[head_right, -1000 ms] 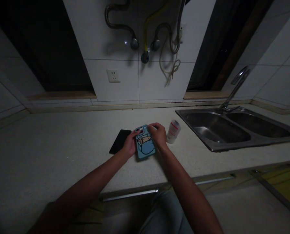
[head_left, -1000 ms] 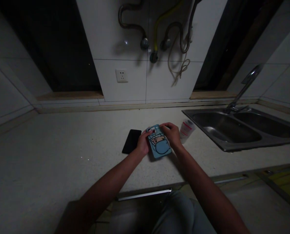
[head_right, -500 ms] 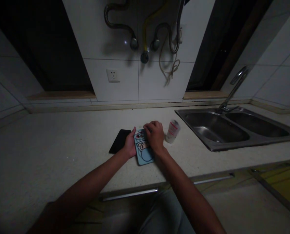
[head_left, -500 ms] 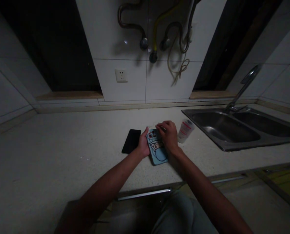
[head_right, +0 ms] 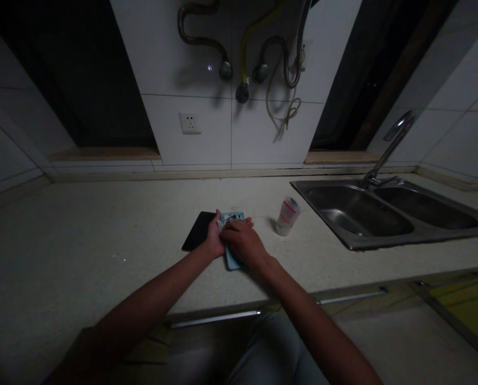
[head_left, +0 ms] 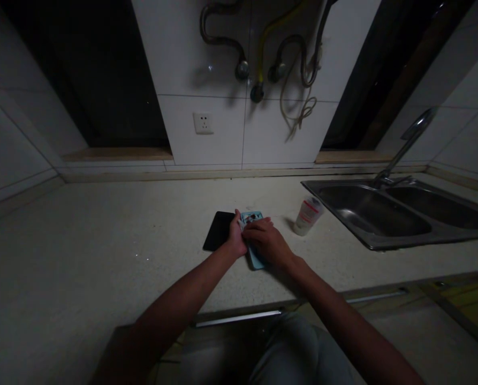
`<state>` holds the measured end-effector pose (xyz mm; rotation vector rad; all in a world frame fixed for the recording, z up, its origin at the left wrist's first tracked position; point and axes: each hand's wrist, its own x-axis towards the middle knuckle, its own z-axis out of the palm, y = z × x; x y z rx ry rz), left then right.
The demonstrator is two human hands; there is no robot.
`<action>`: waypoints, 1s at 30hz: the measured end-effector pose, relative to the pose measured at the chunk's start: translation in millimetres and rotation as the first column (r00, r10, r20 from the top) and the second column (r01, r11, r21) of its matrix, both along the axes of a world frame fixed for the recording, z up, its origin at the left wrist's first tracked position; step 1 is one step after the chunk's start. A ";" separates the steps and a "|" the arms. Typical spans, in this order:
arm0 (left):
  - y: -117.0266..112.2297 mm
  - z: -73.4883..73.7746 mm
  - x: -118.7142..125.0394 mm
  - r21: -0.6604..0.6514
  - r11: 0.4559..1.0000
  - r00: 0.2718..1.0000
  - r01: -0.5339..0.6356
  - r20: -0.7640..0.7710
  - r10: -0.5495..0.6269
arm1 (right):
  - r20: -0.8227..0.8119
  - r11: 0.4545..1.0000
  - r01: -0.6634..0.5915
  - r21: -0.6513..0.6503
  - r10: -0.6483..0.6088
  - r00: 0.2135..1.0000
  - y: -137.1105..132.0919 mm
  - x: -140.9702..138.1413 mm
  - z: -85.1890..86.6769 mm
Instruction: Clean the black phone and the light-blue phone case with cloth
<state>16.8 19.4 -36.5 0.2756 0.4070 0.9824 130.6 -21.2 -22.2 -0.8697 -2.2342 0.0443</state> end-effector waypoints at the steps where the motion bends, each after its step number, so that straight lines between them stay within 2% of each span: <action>1: 0.5 -0.5 -0.7 -0.009 1.000 1.000 0.013 -0.001 -0.013 | 0.012 0.999 -0.039 -0.006 0.039 0.999 -6.4 4.4 -2.6; 4: 2.0 0.3 -2.4 -0.030 1.000 1.000 0.005 0.000 -0.005 | 0.047 0.992 -0.116 0.046 0.114 0.992 -26.8 19.9 -9.3; 9: 2.3 4.0 -3.4 -0.023 0.999 0.999 0.032 -0.018 -0.032 | 0.086 0.985 -0.167 0.039 0.163 0.983 -50.8 45.8 -11.6; 12: 1.5 4.4 -2.9 -0.011 0.999 0.998 0.050 -0.025 -0.050 | 0.076 0.991 -0.136 -0.011 0.136 0.988 -50.0 57.9 -11.1; 16: 0.9 4.3 -1.6 -0.013 0.997 0.996 0.073 -0.046 -0.074 | 0.004 1.000 -0.016 -0.021 0.016 1.000 -27.2 64.2 -14.4; 20: 2.0 4.6 -0.3 -0.015 0.997 0.997 0.069 -0.030 -0.070 | -0.090 0.992 0.120 -0.026 -0.122 0.988 1.9 54.0 -16.6; 24: 4.3 2.9 -0.1 -0.023 0.999 1.000 0.022 -0.019 -0.023 | -0.193 0.985 0.158 -0.075 -0.170 0.966 10.4 32.6 -11.8; 27: 5.0 1.2 -0.8 -0.039 0.999 0.999 0.019 -0.041 -0.020 | -0.225 0.990 0.094 -0.103 -0.115 0.968 0.1 16.2 -8.4; 30: 5.3 0.5 -1.7 -0.036 0.998 0.997 0.058 -0.042 -0.059 | -0.152 0.994 -0.083 -0.064 0.072 0.986 -19.4 5.4 -8.1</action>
